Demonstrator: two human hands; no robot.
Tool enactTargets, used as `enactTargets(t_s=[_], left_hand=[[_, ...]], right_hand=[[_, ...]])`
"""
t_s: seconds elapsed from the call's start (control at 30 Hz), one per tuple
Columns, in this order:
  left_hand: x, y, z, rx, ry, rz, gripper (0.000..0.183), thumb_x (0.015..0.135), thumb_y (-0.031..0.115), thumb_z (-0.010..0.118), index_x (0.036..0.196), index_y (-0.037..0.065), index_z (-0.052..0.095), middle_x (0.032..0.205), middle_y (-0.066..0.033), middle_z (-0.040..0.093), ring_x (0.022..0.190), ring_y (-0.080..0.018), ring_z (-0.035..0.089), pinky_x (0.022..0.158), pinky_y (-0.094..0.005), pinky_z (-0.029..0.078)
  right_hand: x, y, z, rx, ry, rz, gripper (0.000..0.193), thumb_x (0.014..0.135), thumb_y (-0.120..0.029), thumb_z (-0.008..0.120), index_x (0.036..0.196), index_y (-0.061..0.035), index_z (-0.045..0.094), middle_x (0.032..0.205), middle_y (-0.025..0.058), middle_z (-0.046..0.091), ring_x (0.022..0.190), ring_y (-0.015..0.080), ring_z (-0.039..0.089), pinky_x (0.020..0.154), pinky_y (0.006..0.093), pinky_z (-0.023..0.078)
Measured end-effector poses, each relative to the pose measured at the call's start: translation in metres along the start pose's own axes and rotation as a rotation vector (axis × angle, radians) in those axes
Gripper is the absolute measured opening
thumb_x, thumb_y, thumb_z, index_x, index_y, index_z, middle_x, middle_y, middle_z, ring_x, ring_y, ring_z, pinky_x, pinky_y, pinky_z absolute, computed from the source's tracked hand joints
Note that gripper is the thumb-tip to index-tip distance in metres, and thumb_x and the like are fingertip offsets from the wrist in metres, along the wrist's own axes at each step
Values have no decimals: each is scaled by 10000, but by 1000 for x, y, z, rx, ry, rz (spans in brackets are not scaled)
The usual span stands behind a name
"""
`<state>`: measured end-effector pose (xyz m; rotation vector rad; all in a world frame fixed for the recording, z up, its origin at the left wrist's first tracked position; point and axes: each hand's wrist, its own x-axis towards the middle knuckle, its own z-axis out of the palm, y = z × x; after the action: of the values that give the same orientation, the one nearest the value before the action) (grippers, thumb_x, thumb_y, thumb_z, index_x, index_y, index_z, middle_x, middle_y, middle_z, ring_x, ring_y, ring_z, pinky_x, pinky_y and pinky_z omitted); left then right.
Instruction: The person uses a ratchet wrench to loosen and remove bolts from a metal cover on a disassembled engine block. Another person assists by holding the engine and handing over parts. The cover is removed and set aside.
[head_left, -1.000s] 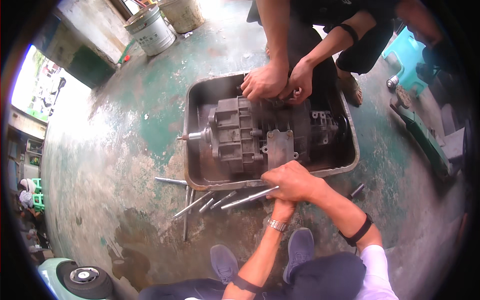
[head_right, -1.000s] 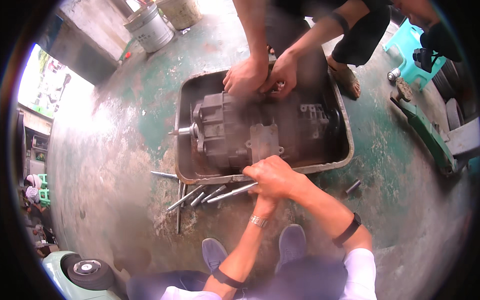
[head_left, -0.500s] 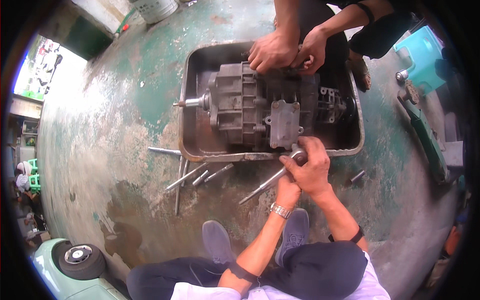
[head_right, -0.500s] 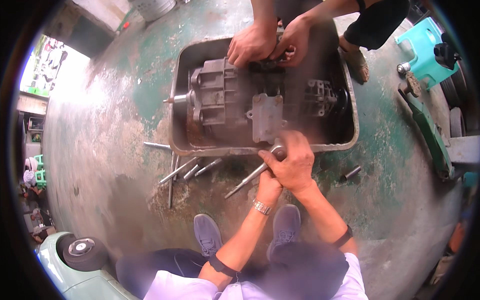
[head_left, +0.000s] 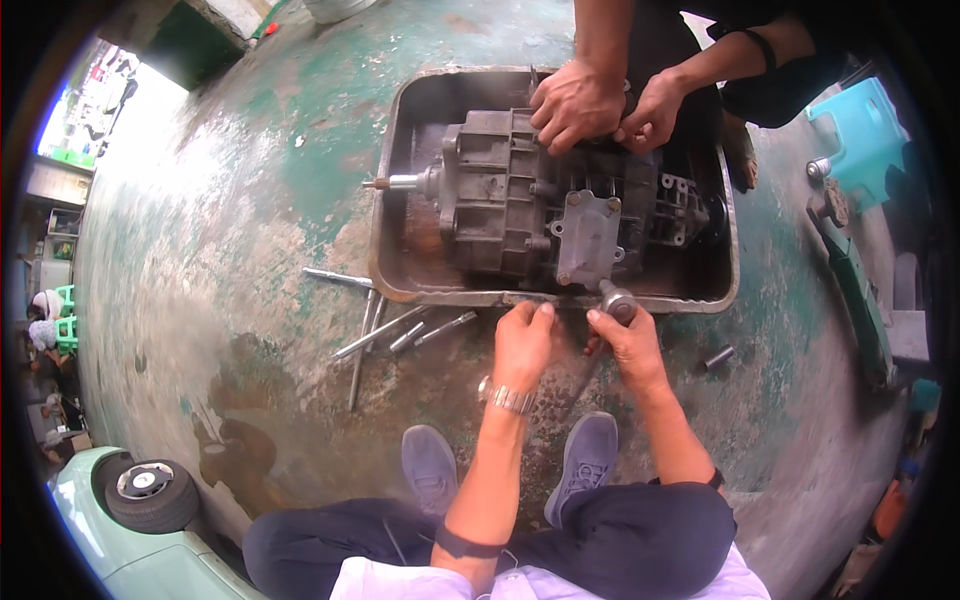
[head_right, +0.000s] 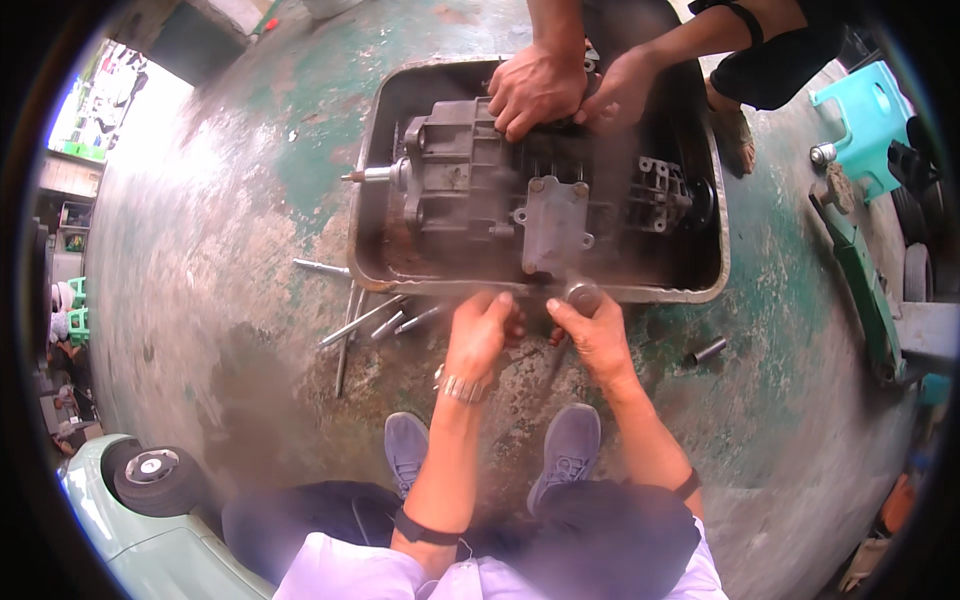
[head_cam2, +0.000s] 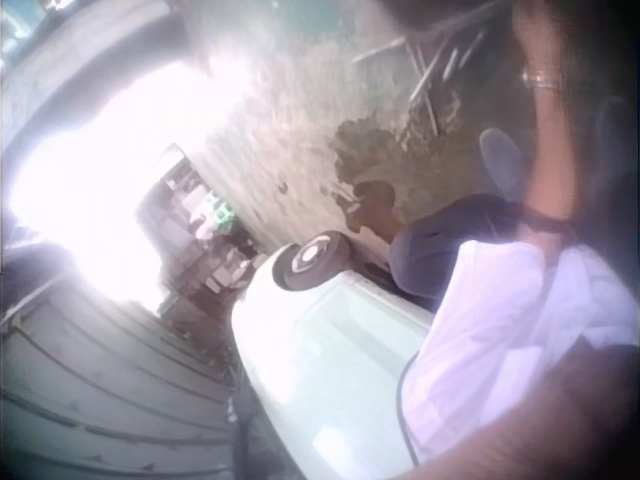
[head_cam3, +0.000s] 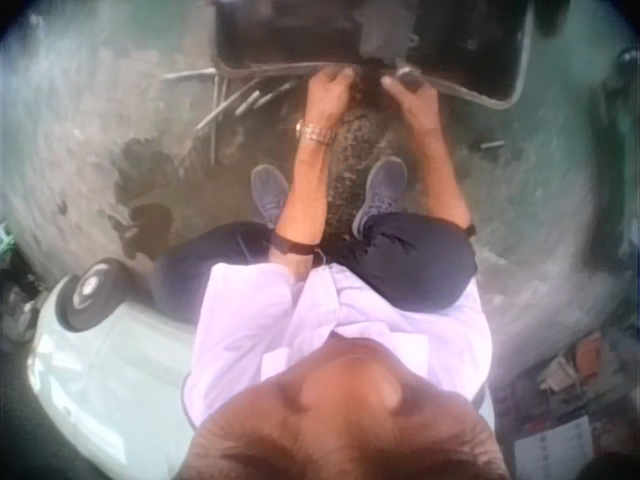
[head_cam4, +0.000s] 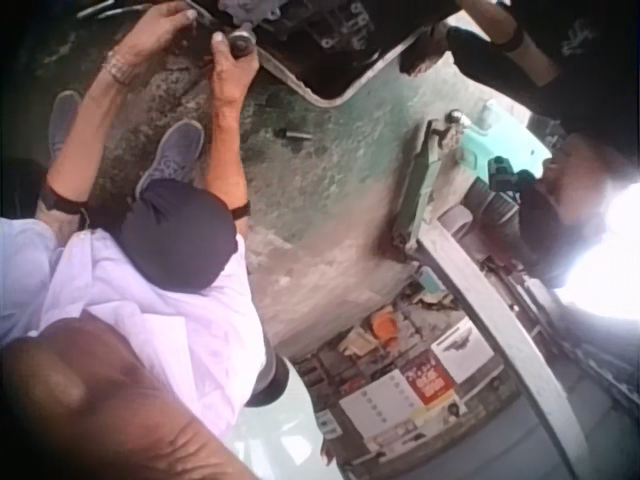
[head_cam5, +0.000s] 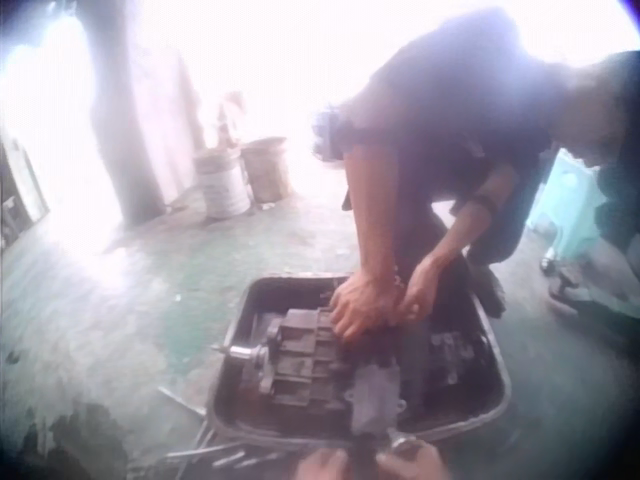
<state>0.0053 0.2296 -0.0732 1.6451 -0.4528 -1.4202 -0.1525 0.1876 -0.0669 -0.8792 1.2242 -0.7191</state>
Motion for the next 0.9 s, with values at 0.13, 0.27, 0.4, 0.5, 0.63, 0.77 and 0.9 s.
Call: enactTargets(t_s=[0.13,0.27,0.4,0.5,0.63,0.77,0.9], left_hand=[[13,-9,29,-335,-113,-131,311,1002,226,535,1143,-41,610,997,-153,698,826,-219,685,705,-310,552],[18,-15,49,-495,-238,-195,375,1025,257,485,1207,-65,547,1081,-212,668,950,-287,678,776,-376,574],[22,-17,58,-547,-207,-257,448,1023,321,493,1200,-88,531,1071,-235,662,942,-305,674,779,-406,578],[25,-12,67,-559,-167,-310,504,1003,370,536,1189,-98,528,1038,-240,663,871,-304,679,711,-404,583],[28,5,88,-428,-41,-326,496,976,384,589,1115,-91,563,916,-207,679,669,-269,672,521,-356,552],[30,12,96,-329,44,-307,420,973,346,596,1025,-70,592,820,-178,681,542,-233,642,402,-316,487],[34,7,91,-547,-99,-400,412,1000,372,511,1009,-31,601,808,-165,671,572,-241,624,468,-361,493]], right_hand=[[-3,-12,-17,-149,-54,-100,343,826,-129,776,1092,23,623,920,33,667,808,100,621,709,253,510],[-11,-28,-35,-164,-140,-135,426,808,-115,805,1158,29,610,1008,54,686,909,110,633,796,267,528],[-24,-29,-57,-207,-112,-64,468,785,-127,830,1172,17,611,973,33,675,870,93,621,771,257,525],[-37,-9,-71,-269,-38,-11,390,768,-141,845,1059,-2,627,880,-8,634,778,73,562,704,241,484],[-51,28,-83,-251,57,112,316,759,-149,851,928,-28,614,833,-23,600,740,66,517,671,239,454],[-60,54,-95,-360,107,105,332,747,-174,854,887,-10,601,783,12,621,717,94,545,642,272,466],[-61,68,-104,-771,114,18,377,722,-190,853,887,28,594,779,125,672,722,218,651,645,348,496]])
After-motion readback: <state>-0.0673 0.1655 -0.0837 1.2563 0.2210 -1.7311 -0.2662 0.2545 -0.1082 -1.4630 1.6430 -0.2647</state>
